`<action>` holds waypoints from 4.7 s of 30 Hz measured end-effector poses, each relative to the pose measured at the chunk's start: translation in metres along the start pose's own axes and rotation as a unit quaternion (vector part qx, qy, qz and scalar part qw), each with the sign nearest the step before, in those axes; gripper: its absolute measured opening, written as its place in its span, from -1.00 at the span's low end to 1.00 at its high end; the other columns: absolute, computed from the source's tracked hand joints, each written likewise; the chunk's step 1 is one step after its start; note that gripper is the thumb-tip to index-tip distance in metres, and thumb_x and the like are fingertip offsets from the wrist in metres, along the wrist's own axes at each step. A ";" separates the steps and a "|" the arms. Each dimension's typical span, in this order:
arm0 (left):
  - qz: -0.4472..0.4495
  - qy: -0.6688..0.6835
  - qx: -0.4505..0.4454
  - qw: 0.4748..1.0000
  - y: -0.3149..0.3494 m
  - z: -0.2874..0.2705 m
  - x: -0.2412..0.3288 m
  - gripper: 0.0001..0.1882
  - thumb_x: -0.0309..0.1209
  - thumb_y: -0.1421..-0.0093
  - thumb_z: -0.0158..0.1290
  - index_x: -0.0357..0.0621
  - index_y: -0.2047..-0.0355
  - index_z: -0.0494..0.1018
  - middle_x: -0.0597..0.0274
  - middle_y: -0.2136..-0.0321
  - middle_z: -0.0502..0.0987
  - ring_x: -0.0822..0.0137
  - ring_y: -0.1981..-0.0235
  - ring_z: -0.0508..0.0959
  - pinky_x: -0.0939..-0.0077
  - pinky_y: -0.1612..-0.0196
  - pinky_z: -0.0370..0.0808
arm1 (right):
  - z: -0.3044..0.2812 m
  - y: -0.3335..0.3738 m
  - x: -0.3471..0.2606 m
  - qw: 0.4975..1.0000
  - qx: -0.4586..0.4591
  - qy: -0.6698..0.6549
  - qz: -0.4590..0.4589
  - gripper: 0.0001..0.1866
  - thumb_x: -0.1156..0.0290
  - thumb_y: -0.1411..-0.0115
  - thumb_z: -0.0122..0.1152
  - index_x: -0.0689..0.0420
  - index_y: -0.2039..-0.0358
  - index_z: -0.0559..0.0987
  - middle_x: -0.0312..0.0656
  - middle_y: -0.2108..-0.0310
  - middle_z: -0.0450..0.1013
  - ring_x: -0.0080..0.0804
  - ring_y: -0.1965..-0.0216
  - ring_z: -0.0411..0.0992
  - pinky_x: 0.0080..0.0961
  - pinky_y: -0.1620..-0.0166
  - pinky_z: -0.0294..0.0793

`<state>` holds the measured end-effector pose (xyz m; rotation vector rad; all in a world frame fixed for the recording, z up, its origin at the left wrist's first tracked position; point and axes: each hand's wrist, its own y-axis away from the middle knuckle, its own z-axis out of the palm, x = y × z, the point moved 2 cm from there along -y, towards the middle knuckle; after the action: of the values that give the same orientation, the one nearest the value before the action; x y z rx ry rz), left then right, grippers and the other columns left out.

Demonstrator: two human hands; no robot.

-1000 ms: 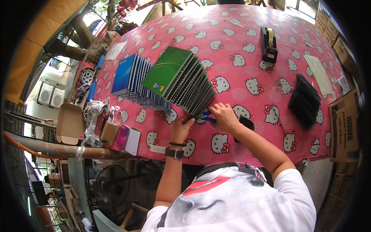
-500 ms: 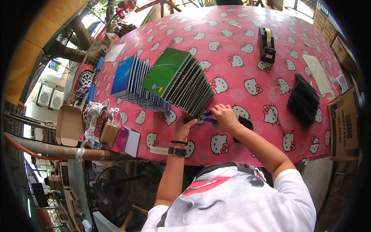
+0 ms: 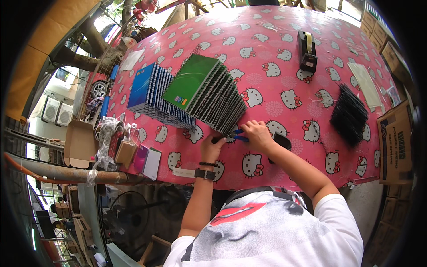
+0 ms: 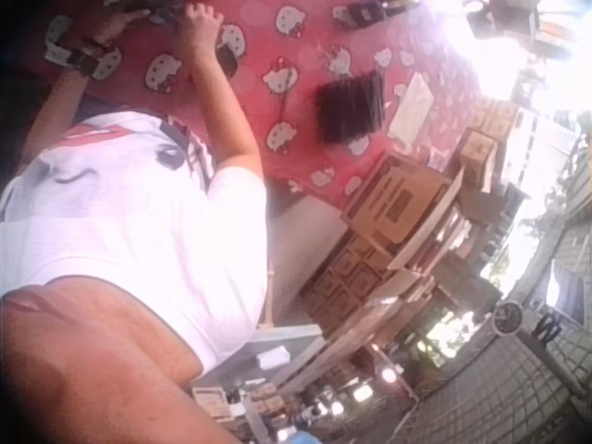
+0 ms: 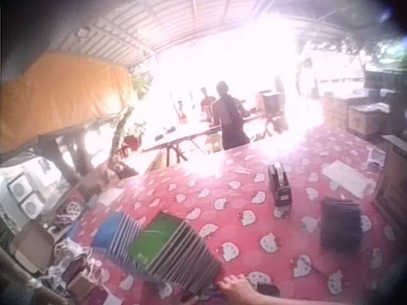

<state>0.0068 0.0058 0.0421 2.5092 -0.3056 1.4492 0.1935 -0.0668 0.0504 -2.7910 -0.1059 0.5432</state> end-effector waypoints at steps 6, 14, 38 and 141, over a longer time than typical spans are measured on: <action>-0.020 0.010 -0.001 1.000 -0.001 0.001 -0.002 -0.69 -0.34 -0.01 0.23 -0.28 0.29 0.51 0.28 0.54 0.52 0.53 0.60 0.45 0.64 0.57 0.40 | 0.010 0.000 0.008 0.992 -0.087 -0.065 0.069 -0.69 0.31 0.18 0.30 0.10 0.38 0.49 -0.17 0.42 0.43 -0.23 0.28 0.44 -0.30 0.22 0.37; 0.007 -0.026 0.022 0.999 -0.002 0.006 -0.012 -0.67 -0.31 0.06 0.26 -0.26 0.33 0.52 0.10 0.45 0.59 0.24 0.45 0.58 0.38 0.32 0.49 | -0.004 0.000 0.001 0.999 0.003 0.034 0.003 -0.67 0.31 0.19 0.30 0.11 0.36 0.48 -0.19 0.43 0.43 -0.23 0.27 0.44 -0.31 0.18 0.36; 0.012 -0.012 0.013 1.000 -0.003 0.012 -0.026 -0.70 -0.30 0.00 0.22 -0.25 0.32 0.53 0.08 0.46 0.59 0.25 0.41 0.58 0.40 0.31 0.47 | 0.006 -0.008 -0.002 0.991 -0.124 0.019 0.039 -0.68 0.37 0.17 0.23 0.13 0.32 0.49 -0.18 0.38 0.44 -0.23 0.23 0.43 -0.36 0.15 0.37; 0.293 -0.405 -0.080 0.862 -0.075 -0.092 0.225 0.13 0.35 0.18 0.10 -0.08 -0.26 0.02 -0.16 -0.23 0.05 -0.14 -0.23 0.11 0.11 -0.21 0.17 | -0.114 -0.041 -0.062 0.935 0.206 -0.255 -0.137 -0.39 0.39 0.20 0.32 0.03 0.02 0.44 -0.15 0.24 0.32 -0.17 0.22 0.33 -0.25 0.14 0.38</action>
<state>0.0628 0.0898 0.2759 2.8596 -1.3582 0.3313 0.1787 -0.0664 0.1857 -2.1290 -0.4305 1.0623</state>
